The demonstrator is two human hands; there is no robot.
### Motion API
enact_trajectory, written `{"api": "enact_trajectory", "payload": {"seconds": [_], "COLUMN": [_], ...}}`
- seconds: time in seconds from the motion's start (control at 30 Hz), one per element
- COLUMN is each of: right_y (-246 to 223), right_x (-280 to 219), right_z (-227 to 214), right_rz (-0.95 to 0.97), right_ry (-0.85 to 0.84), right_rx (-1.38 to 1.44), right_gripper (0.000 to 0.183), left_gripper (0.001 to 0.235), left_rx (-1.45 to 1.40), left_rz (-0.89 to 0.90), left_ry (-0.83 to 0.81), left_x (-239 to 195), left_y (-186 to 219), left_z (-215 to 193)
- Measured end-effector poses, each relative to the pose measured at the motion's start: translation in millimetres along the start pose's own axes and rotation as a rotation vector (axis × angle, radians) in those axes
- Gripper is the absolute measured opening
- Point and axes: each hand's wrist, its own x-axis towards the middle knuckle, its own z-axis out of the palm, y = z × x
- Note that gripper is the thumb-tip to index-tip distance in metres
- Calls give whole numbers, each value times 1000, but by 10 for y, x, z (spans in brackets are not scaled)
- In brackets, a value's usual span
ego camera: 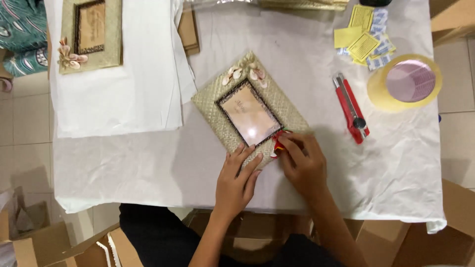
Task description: Cleaning decorative photo frames using a small cleaning tool to remove residue and marks from the surface.
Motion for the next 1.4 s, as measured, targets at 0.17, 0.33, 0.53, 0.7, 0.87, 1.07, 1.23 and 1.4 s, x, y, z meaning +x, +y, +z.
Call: {"api": "enact_trajectory", "payload": {"seconds": [0.17,0.33,0.53,0.7,0.87,1.07,1.23,1.4], "right_y": [95,76,160,159,32,391,509,707], "right_x": [-55,-72,-39,-110,-109,74,404,971], "right_z": [35,16,-64,-59,29,-57,-38,-78], "right_rz": [-18,-10,180,70,-79,-6,59,71], "right_ry": [-25,-77,11,90,-88,-182,-305,-608], "right_rx": [-44,-26,-52,-11,5,-94,-154,271], "right_gripper": [26,34,24,27,23,22,19,15], "left_gripper": [41,37,39,38,39,39,38,37], "left_rx": [-35,-19,-17,-18,0,14,57,103], "left_rz": [-5,-14,-19,-21,-18,-29,-41,-72], "left_ry": [-28,-21,-11,-24,-43,-52,-27,72], "left_x": [34,7,-31,-48,-45,-58,124,297], "left_y": [-48,-59,-93,-91,-99,-112,-60,-171], "left_z": [53,24,42,48,50,81,110,195]}}
